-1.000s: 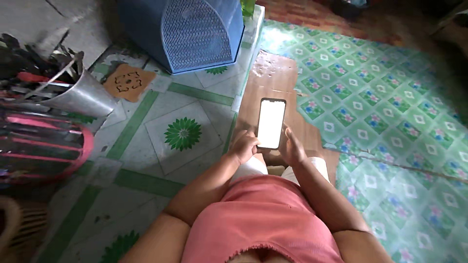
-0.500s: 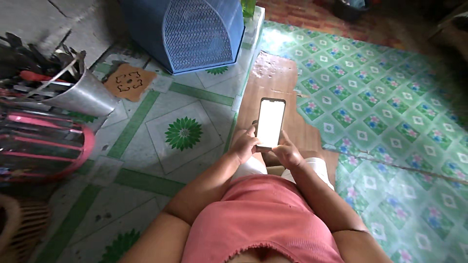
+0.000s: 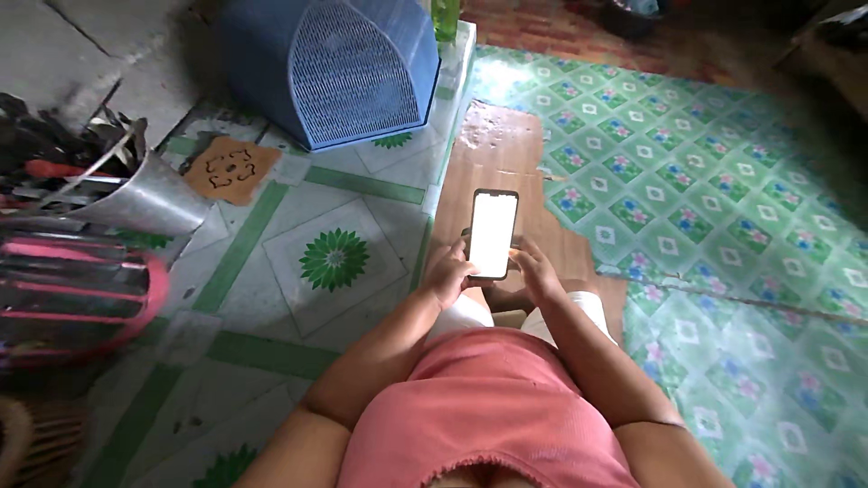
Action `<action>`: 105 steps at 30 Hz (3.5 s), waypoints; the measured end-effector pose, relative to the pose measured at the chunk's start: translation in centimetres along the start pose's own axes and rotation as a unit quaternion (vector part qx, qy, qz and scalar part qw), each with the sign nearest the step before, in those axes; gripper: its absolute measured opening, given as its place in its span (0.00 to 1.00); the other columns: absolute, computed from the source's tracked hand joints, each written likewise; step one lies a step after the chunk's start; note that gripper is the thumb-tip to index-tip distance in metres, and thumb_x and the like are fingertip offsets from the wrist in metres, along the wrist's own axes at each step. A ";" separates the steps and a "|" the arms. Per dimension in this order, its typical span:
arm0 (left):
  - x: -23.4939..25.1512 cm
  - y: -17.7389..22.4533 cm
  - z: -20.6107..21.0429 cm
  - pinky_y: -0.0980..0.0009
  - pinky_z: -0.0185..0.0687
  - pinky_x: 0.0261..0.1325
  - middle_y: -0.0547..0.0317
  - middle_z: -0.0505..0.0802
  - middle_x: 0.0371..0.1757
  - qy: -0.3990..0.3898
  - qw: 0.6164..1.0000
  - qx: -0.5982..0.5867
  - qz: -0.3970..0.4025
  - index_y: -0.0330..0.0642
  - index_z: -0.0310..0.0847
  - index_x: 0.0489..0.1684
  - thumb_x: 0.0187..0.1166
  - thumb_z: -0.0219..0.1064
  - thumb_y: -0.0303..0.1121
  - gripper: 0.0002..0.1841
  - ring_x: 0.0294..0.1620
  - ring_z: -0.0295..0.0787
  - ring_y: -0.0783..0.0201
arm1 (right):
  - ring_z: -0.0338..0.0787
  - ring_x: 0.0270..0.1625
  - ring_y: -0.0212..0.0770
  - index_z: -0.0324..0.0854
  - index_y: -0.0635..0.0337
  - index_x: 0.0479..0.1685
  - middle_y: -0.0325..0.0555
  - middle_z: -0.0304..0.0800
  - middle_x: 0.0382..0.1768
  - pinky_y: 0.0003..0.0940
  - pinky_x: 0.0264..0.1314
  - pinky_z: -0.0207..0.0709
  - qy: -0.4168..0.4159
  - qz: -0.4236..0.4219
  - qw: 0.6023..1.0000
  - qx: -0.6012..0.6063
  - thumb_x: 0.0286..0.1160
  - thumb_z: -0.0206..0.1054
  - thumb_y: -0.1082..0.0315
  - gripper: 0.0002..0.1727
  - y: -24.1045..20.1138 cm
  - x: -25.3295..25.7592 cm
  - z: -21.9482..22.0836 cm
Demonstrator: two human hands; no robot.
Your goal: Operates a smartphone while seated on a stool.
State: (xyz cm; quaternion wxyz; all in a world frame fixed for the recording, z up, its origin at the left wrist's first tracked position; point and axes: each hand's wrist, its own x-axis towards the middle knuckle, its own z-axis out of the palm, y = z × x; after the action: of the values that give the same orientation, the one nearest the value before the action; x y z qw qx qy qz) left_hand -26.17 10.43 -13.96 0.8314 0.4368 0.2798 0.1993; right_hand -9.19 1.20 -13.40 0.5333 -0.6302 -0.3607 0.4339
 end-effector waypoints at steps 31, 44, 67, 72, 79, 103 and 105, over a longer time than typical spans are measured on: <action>0.0 -0.2 -0.5 0.49 0.91 0.55 0.42 0.78 0.76 -0.029 0.999 -0.034 0.013 0.46 0.47 0.91 0.81 0.44 0.25 0.33 0.62 0.88 0.48 | 0.92 0.57 0.44 0.51 0.62 0.82 0.55 0.87 0.61 0.41 0.58 0.87 -0.090 0.032 0.987 0.132 0.58 0.61 0.87 0.44 3.3 -1.6 2.1; 0.1 -0.3 -0.6 0.50 0.91 0.53 0.41 0.80 0.72 -0.008 1.000 -0.018 0.007 0.45 0.53 0.87 0.78 0.47 0.23 0.32 0.58 0.90 0.47 | 0.93 0.53 0.45 0.61 0.65 0.77 0.55 0.91 0.54 0.41 0.55 0.88 -0.072 0.026 0.990 0.115 0.66 0.63 0.84 0.34 3.6 -1.5 2.4; 0.2 -0.1 -0.2 0.52 0.91 0.51 0.41 0.85 0.67 0.006 1.000 -0.014 -0.001 0.44 0.54 0.86 0.89 0.40 0.28 0.25 0.55 0.91 0.48 | 0.93 0.53 0.43 0.65 0.66 0.75 0.53 0.92 0.54 0.39 0.56 0.88 -0.066 0.027 0.992 0.103 0.67 0.61 0.86 0.31 3.3 -1.5 2.4; 0.4 -0.3 -0.5 0.53 0.92 0.51 0.39 0.89 0.61 -0.007 1.000 -0.030 -0.006 0.37 0.65 0.79 0.94 0.28 0.56 0.35 0.53 0.93 0.47 | 0.92 0.57 0.45 0.60 0.64 0.80 0.55 0.89 0.59 0.42 0.58 0.87 -0.089 0.024 0.987 0.132 0.61 0.59 0.83 0.37 4.0 -1.3 2.1; 0.2 -0.1 -0.3 0.53 0.90 0.56 0.40 0.88 0.64 -0.004 1.000 -0.022 -0.021 0.36 0.63 0.81 0.91 0.26 0.61 0.40 0.57 0.92 0.49 | 0.93 0.54 0.47 0.55 0.64 0.82 0.58 0.89 0.59 0.41 0.56 0.88 -0.087 0.034 0.984 0.153 0.72 0.54 0.79 0.33 3.9 -1.6 2.2; 0.1 -0.1 -0.2 0.51 0.90 0.53 0.38 0.86 0.65 0.014 1.000 -0.022 -0.010 0.43 0.58 0.85 0.84 0.45 0.25 0.27 0.54 0.91 0.47 | 0.93 0.56 0.45 0.55 0.65 0.82 0.56 0.88 0.60 0.40 0.57 0.88 -0.085 0.030 0.984 0.154 0.62 0.57 0.82 0.38 3.6 -1.8 2.0; 0.1 0.0 -0.1 0.51 0.91 0.53 0.40 0.85 0.66 0.022 1.000 -0.005 -0.014 0.43 0.58 0.85 0.80 0.47 0.20 0.30 0.55 0.91 0.48 | 0.93 0.55 0.44 0.58 0.65 0.79 0.55 0.89 0.58 0.40 0.56 0.87 -0.079 0.035 0.985 0.150 0.62 0.57 0.82 0.37 3.4 -1.8 2.0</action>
State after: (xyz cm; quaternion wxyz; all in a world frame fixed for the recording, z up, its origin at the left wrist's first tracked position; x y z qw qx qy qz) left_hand -26.13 10.50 -14.05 0.8301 0.4239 0.3033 0.1984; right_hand -11.75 -0.30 -16.52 0.5762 -0.5188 -0.3101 0.5502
